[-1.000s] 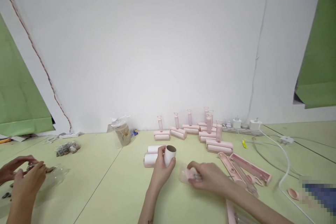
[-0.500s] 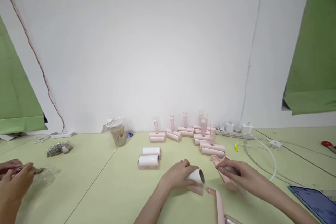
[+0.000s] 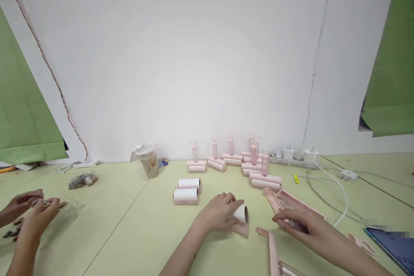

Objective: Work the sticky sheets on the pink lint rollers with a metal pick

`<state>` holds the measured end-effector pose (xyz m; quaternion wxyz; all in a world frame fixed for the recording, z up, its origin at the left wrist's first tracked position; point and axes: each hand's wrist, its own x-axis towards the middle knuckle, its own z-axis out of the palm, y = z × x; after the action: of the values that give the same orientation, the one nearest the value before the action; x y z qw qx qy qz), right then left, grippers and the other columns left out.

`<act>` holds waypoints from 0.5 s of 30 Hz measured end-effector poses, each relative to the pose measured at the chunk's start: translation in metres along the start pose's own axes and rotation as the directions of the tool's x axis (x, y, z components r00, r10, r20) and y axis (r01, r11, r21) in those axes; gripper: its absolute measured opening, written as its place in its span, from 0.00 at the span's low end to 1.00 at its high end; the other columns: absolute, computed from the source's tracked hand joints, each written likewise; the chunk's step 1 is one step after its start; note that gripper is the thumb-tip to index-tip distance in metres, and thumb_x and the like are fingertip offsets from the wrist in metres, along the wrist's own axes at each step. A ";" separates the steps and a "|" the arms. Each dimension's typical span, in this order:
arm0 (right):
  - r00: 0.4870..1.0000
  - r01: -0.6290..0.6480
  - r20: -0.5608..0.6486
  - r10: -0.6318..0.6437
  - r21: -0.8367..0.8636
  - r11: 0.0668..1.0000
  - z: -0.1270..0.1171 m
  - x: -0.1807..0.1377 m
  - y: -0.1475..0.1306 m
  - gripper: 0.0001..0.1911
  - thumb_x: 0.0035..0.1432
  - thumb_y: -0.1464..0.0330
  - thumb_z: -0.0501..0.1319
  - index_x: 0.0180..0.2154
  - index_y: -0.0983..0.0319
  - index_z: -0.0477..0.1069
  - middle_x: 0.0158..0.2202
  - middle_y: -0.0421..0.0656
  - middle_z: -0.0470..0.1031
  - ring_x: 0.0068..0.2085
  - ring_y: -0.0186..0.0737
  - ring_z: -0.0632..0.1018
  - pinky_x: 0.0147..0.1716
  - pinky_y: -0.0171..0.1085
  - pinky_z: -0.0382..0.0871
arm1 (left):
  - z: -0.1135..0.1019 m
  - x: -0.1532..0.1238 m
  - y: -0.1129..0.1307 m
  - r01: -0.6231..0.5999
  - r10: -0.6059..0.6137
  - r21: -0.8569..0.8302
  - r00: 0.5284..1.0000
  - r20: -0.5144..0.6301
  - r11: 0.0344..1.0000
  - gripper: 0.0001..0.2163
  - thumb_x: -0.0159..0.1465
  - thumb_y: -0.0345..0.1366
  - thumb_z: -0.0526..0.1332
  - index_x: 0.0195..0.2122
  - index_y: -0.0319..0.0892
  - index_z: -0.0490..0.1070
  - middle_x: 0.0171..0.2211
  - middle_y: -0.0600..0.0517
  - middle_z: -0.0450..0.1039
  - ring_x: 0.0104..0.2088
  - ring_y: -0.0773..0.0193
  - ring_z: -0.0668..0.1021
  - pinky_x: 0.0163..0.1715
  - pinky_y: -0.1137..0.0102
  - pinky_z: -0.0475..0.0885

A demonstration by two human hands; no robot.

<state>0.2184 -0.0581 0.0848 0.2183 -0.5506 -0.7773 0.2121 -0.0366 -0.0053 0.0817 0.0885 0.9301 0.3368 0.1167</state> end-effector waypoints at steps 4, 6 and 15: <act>1.000 0.014 0.028 -0.014 -0.003 1.000 0.004 -0.004 -0.007 0.18 0.57 0.55 0.48 0.37 0.52 0.73 0.34 0.41 0.76 0.31 0.44 0.74 0.26 0.35 0.66 | 0.008 0.002 -0.006 -0.001 0.001 0.006 0.998 0.058 1.000 0.27 0.52 0.40 0.61 0.54 0.47 0.58 0.46 0.45 0.64 0.44 0.52 0.68 0.43 0.61 0.64; 0.998 0.050 0.032 -0.051 0.016 0.999 0.006 -0.006 -0.011 0.18 0.56 0.55 0.48 0.37 0.53 0.73 0.34 0.42 0.76 0.32 0.45 0.74 0.28 0.35 0.66 | 0.016 0.001 -0.005 0.010 -0.009 -0.017 0.998 0.059 1.000 0.32 0.51 0.46 0.61 0.56 0.45 0.55 0.50 0.42 0.61 0.48 0.48 0.65 0.46 0.59 0.62; 0.993 0.070 0.090 -0.074 0.045 0.997 0.016 -0.009 0.010 0.13 0.55 0.58 0.51 0.34 0.51 0.73 0.31 0.42 0.76 0.32 0.47 0.75 0.29 0.38 0.65 | 0.025 -0.077 -0.017 0.296 -0.295 -0.010 0.946 -0.131 0.955 0.24 0.52 0.44 0.63 0.51 0.51 0.61 0.52 0.48 0.63 0.55 0.50 0.60 0.55 0.52 0.49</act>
<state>0.2194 -0.0650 0.0652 0.2012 -0.5073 -0.8013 0.2452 -0.0977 -0.0443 0.0414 0.0783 0.8599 0.4781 0.1612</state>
